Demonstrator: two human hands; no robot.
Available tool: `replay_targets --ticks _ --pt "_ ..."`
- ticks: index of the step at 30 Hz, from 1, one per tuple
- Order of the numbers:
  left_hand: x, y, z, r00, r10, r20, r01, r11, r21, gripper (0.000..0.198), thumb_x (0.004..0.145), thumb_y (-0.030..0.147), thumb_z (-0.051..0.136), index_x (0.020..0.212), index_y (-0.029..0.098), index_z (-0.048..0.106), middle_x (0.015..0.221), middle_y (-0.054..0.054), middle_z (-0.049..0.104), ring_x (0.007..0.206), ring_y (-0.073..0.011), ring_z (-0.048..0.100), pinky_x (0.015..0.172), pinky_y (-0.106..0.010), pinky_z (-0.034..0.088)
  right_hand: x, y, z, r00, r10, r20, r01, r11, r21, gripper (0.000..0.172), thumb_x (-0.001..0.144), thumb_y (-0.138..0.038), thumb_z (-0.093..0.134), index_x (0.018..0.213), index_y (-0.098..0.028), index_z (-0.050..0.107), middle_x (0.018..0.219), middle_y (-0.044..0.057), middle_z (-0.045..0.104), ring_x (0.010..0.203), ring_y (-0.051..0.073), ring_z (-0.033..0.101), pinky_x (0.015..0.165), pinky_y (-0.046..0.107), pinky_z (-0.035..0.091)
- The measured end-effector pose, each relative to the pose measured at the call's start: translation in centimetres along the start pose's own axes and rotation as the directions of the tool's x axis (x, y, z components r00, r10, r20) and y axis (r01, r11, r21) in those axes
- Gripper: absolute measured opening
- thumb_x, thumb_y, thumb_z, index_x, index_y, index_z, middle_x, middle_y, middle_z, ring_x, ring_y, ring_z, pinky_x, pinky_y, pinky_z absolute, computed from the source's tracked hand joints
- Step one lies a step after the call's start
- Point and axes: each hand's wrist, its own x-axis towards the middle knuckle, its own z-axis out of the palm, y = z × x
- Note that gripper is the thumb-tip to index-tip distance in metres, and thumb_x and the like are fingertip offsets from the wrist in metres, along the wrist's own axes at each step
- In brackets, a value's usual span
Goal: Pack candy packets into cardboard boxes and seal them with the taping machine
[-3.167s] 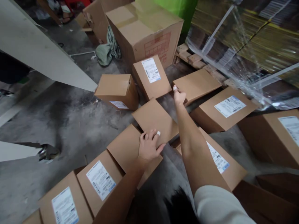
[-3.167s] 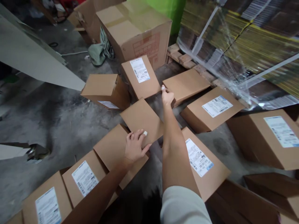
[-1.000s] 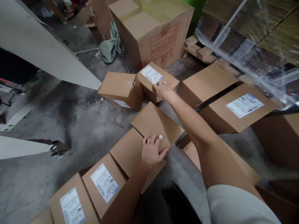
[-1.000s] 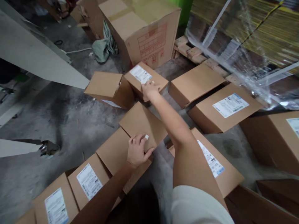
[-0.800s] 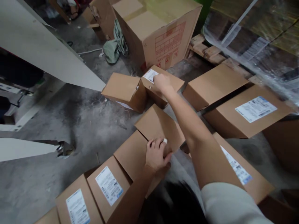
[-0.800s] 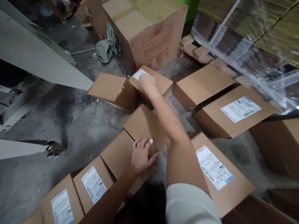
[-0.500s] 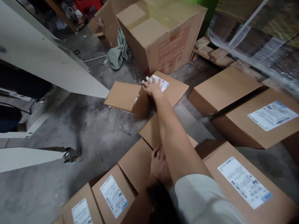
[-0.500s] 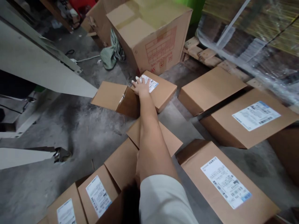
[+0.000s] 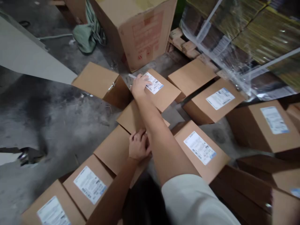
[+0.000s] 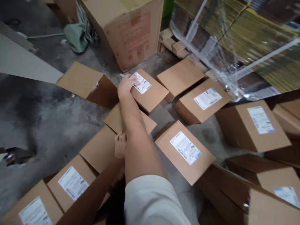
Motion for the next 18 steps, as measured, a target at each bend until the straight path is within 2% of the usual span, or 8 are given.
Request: replay_targets --ticks 4,6,8,9,11,14,16,18 --pt "0.7 0.4 -0.9 0.998 0.011 -0.057 -0.007 0.997 0.072 0.054 0.092 0.054 0.053 0.121 0.012 0.07 0.133 -0.023 0.065 0.122 -0.0375 0.059 0.109 -0.055 0.036 -4.8 1.9 0.2 0.997 -0.079 -0.012 0.08 0.996 0.051 0.067 0.099 -0.049 0.053 0.156 -0.015 0.046 0.171 0.02 0.022 0.154 0.052 0.017 0.111 0.087 0.024" --pt "1.0 0.5 -1.1 0.997 0.015 -0.072 -0.009 0.996 0.083 0.055 0.093 0.055 0.051 0.123 0.011 0.068 0.133 -0.022 0.065 0.121 -0.0372 0.058 0.109 -0.054 0.035 -7.1 3.4 -0.2 0.995 -0.096 -0.024 0.098 0.986 0.134 0.07 0.103 -0.053 0.046 0.161 -0.016 0.037 0.172 0.018 0.022 0.155 0.047 0.02 0.118 0.081 0.022" --pt "1.2 0.6 -1.0 0.997 0.006 -0.079 0.002 0.996 0.091 0.055 0.094 0.054 0.051 0.126 0.012 0.066 0.134 -0.021 0.064 0.121 -0.0372 0.057 0.108 -0.053 0.035 -9.7 6.3 -1.0 0.993 -0.113 -0.036 0.118 0.965 0.233 0.072 0.105 -0.053 0.038 0.166 -0.018 0.023 0.173 0.016 0.021 0.155 0.042 0.027 0.12 0.075 0.024" --pt "1.3 0.7 -1.0 0.997 -0.001 -0.08 0.009 0.995 0.094 0.055 0.094 0.054 0.05 0.127 0.013 0.065 0.135 -0.021 0.063 0.122 -0.0374 0.056 0.108 -0.053 0.035 -11.3 8.4 -1.5 0.992 -0.121 -0.033 0.126 0.956 0.266 0.073 0.105 -0.053 0.039 0.167 -0.02 0.019 0.173 0.016 0.019 0.154 0.041 0.029 0.121 0.074 0.026" --pt "1.4 0.8 -1.0 0.997 -0.016 -0.08 0.024 0.995 0.095 0.054 0.094 0.053 0.05 0.128 0.013 0.063 0.137 -0.021 0.06 0.124 -0.0379 0.054 0.109 -0.053 0.033 -15.8 14.0 -2.4 0.993 -0.114 0.008 0.108 0.959 0.26 0.077 0.102 -0.052 0.048 0.167 -0.023 0.02 0.174 0.014 0.017 0.156 0.041 0.026 0.121 0.073 0.026" --pt "1.6 0.9 -1.2 0.996 -0.033 -0.08 0.04 0.995 0.089 0.053 0.093 0.052 0.051 0.13 0.015 0.061 0.14 -0.02 0.057 0.127 -0.0382 0.052 0.112 -0.053 0.032 -25.2 23.4 -2.8 0.997 0.05 0.062 -0.059 0.986 0.155 0.082 0.095 -0.049 0.062 0.165 -0.024 0.028 0.173 0.015 0.023 0.159 0.041 0.02 0.124 0.069 0.023" --pt "1.9 1.0 -1.3 0.996 -0.032 -0.086 0.041 0.995 0.095 0.053 0.094 0.051 0.05 0.131 0.014 0.06 0.142 -0.02 0.056 0.127 -0.0384 0.051 0.113 -0.054 0.032 -32.3 28.3 -1.5 0.968 0.251 0.032 -0.253 0.957 0.142 0.094 0.09 -0.053 0.068 0.167 -0.023 0.022 0.172 0.019 0.023 0.159 0.042 0.019 0.123 0.067 0.027" --pt "2.6 1.3 -1.4 0.996 -0.028 -0.087 0.037 0.994 0.102 0.053 0.095 0.049 0.048 0.131 0.012 0.059 0.142 -0.021 0.055 0.129 -0.0392 0.05 0.113 -0.056 0.033 -38.7 30.7 1.5 0.922 0.382 0.057 -0.386 0.903 0.187 0.115 0.078 -0.058 0.08 0.168 -0.025 0.016 0.173 0.022 0.016 0.159 0.047 0.016 0.12 0.068 0.032"
